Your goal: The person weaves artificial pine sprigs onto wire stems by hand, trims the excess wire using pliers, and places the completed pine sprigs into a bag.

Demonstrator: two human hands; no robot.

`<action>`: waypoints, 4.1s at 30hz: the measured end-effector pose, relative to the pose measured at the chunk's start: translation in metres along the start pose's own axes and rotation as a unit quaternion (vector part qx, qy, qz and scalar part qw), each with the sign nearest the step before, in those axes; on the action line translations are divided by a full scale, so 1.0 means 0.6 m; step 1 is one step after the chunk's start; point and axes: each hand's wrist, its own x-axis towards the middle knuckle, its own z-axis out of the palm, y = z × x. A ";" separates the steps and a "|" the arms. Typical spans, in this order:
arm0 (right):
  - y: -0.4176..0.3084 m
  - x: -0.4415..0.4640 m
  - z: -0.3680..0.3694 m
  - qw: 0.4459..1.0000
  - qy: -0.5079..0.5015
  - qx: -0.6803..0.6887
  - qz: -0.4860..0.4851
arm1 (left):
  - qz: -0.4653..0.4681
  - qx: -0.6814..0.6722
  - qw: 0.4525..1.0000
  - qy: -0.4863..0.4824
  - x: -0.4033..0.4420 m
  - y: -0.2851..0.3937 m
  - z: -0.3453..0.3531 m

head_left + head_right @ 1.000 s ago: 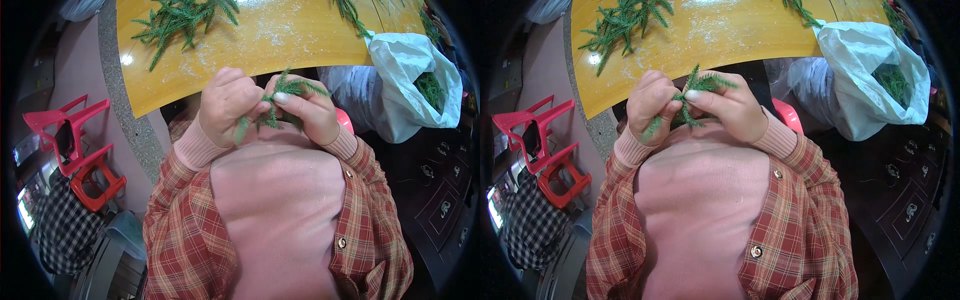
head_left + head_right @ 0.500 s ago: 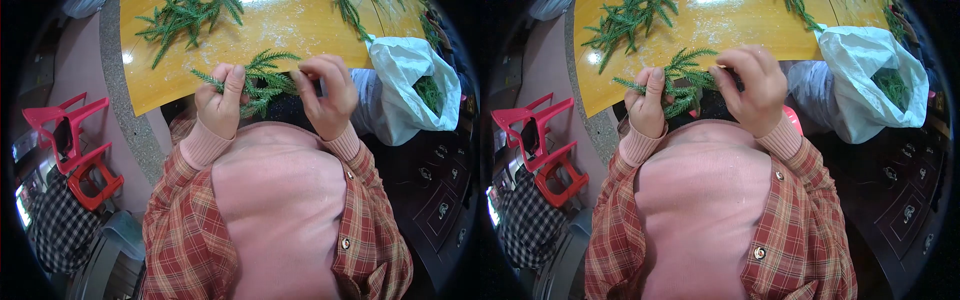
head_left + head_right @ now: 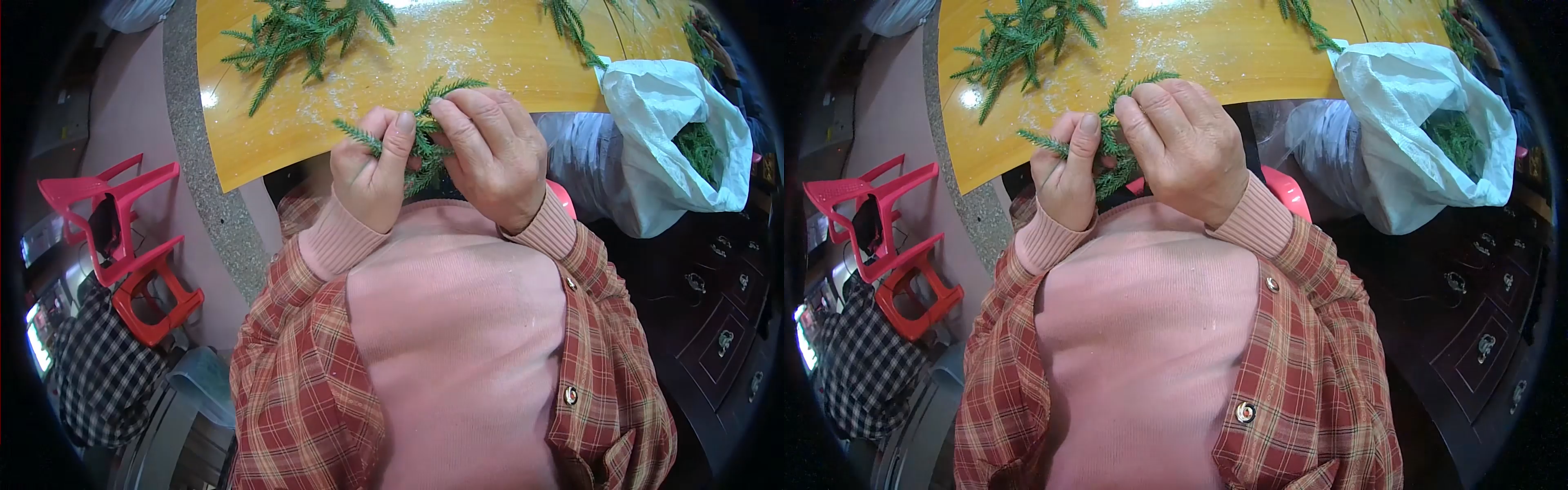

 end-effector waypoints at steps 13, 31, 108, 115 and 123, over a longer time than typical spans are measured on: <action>-0.013 0.001 0.017 0.998 -0.047 -0.002 0.034 | 0.015 -0.029 0.999 0.003 0.001 -0.009 0.010; -0.007 -0.028 -0.009 0.416 -0.207 0.774 0.430 | 0.232 0.077 0.934 -0.261 0.059 -0.007 -0.072; -0.012 -0.028 -0.040 0.399 -0.210 0.835 0.316 | -0.072 -0.055 0.983 -0.162 -0.027 0.078 -0.064; 0.053 0.002 0.011 0.596 -0.190 0.690 0.366 | -0.215 -0.105 0.963 -0.126 0.051 0.111 -0.062; 0.071 0.077 0.031 0.795 -0.225 0.521 0.216 | -0.117 -0.024 0.983 -0.143 0.097 0.068 -0.096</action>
